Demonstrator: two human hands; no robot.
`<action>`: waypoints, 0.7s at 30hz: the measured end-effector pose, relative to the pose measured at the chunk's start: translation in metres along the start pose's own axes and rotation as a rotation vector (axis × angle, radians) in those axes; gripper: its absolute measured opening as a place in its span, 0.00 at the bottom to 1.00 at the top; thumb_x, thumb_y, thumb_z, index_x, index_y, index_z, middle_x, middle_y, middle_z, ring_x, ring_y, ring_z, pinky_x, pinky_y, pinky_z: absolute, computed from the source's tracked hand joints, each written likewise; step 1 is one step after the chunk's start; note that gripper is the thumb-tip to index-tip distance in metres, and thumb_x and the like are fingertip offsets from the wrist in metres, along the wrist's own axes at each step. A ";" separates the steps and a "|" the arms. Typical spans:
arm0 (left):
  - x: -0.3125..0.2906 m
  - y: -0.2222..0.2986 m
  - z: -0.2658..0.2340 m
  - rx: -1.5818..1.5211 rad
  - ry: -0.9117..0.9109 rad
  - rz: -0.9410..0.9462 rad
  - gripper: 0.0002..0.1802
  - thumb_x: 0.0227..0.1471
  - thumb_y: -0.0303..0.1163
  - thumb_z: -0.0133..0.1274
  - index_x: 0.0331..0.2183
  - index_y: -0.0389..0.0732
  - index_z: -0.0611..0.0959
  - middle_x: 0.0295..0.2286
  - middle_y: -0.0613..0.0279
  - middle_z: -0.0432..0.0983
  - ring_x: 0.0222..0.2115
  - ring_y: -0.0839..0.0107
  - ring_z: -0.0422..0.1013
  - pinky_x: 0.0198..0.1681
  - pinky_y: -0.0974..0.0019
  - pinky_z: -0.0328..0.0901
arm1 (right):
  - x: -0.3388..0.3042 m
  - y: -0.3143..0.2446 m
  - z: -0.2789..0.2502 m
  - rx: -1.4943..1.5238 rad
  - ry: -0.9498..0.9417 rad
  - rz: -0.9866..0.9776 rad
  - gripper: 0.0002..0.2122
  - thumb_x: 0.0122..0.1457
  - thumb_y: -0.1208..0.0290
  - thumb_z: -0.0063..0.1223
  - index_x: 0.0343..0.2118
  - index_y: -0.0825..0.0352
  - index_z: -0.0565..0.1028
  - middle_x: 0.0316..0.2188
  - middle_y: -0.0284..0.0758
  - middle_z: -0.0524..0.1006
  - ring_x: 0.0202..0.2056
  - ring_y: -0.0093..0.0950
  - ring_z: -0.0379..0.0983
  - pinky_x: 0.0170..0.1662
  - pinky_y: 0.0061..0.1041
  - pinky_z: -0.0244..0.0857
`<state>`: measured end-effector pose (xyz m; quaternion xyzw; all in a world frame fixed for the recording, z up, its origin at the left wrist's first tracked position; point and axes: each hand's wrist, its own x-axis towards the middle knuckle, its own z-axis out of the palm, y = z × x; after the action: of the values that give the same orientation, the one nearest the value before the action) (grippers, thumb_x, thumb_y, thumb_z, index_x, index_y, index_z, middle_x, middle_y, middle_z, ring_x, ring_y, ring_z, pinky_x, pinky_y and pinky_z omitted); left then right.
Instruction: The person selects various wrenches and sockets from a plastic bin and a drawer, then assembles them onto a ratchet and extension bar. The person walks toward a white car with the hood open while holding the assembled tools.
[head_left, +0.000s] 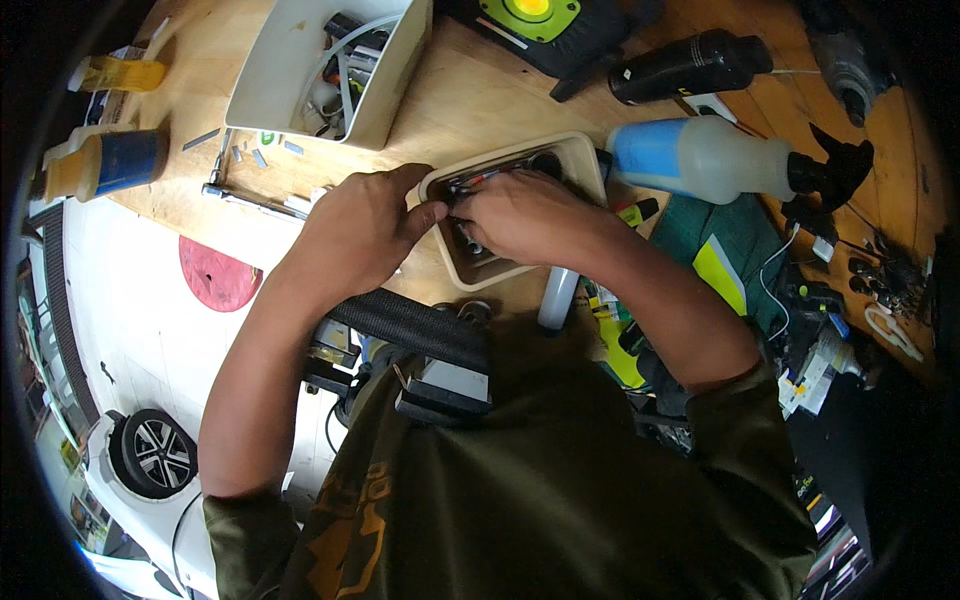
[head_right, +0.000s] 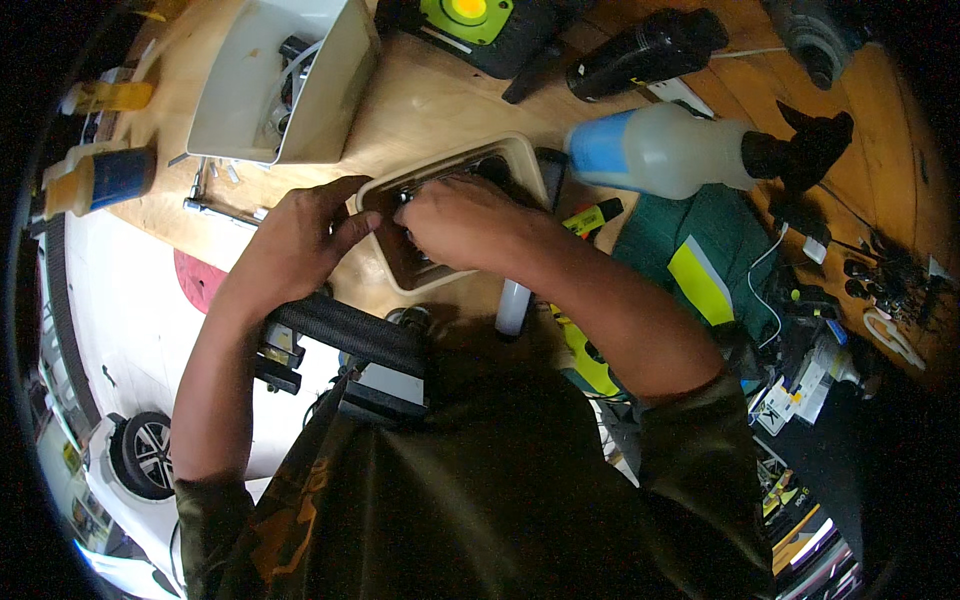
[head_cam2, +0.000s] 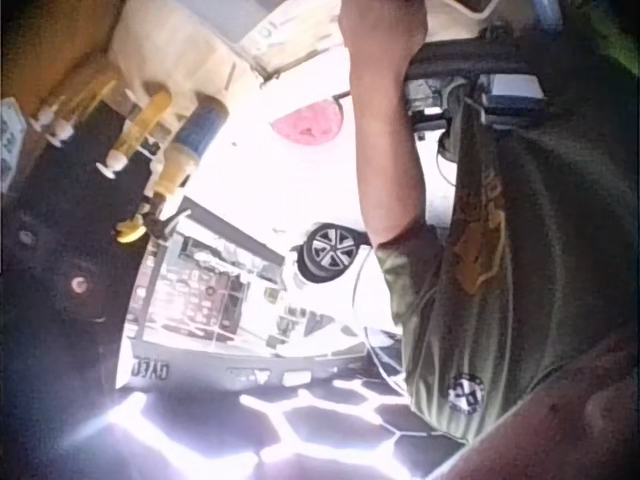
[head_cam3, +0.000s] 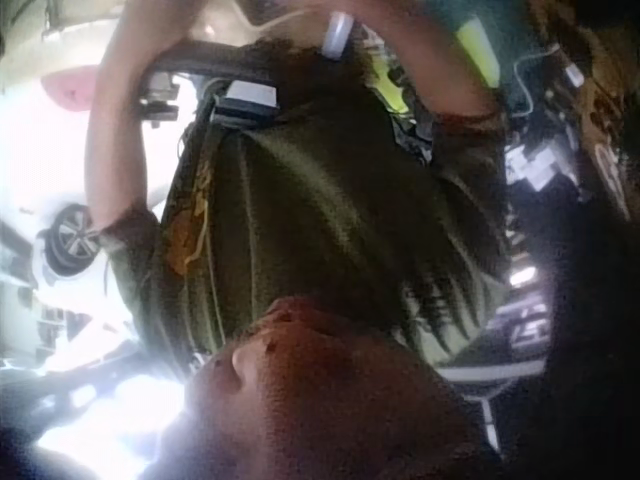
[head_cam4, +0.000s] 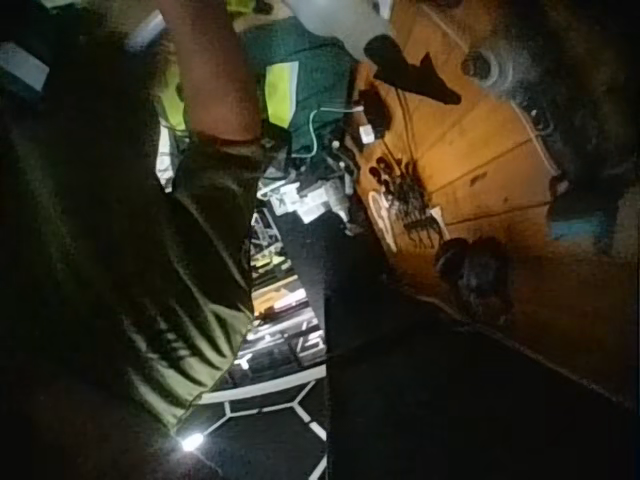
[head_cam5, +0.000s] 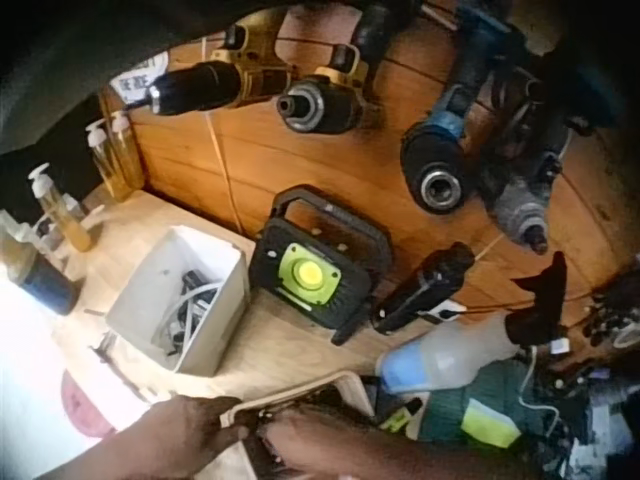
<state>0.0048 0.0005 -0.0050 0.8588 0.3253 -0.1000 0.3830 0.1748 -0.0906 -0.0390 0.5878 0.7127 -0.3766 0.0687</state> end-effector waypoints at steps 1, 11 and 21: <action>0.000 -0.001 0.000 -0.002 0.005 0.001 0.27 0.53 0.43 0.51 0.46 0.30 0.74 0.24 0.37 0.73 0.31 0.45 0.72 0.35 0.55 0.65 | 0.002 -0.003 -0.002 -0.018 -0.016 -0.008 0.09 0.50 0.70 0.51 0.34 0.65 0.78 0.33 0.42 0.77 0.35 0.41 0.74 0.42 0.38 0.67; 0.001 -0.004 -0.001 -0.003 -0.043 0.018 0.25 0.53 0.43 0.51 0.44 0.31 0.75 0.25 0.37 0.74 0.32 0.44 0.72 0.37 0.53 0.65 | 0.007 0.013 0.030 -0.037 0.175 -0.073 0.10 0.48 0.70 0.53 0.34 0.67 0.76 0.36 0.44 0.74 0.37 0.44 0.73 0.41 0.39 0.67; -0.009 -0.013 -0.004 -0.116 0.134 0.129 0.17 0.50 0.33 0.52 0.42 0.35 0.77 0.27 0.43 0.76 0.27 0.54 0.73 0.33 0.58 0.66 | -0.025 -0.006 -0.011 0.784 0.187 0.067 0.05 0.54 0.76 0.50 0.33 0.69 0.70 0.40 0.41 0.73 0.39 0.30 0.73 0.41 0.29 0.68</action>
<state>-0.0105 0.0052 -0.0059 0.8591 0.2994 0.0017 0.4150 0.1812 -0.1039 -0.0149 0.6241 0.4986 -0.5625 -0.2135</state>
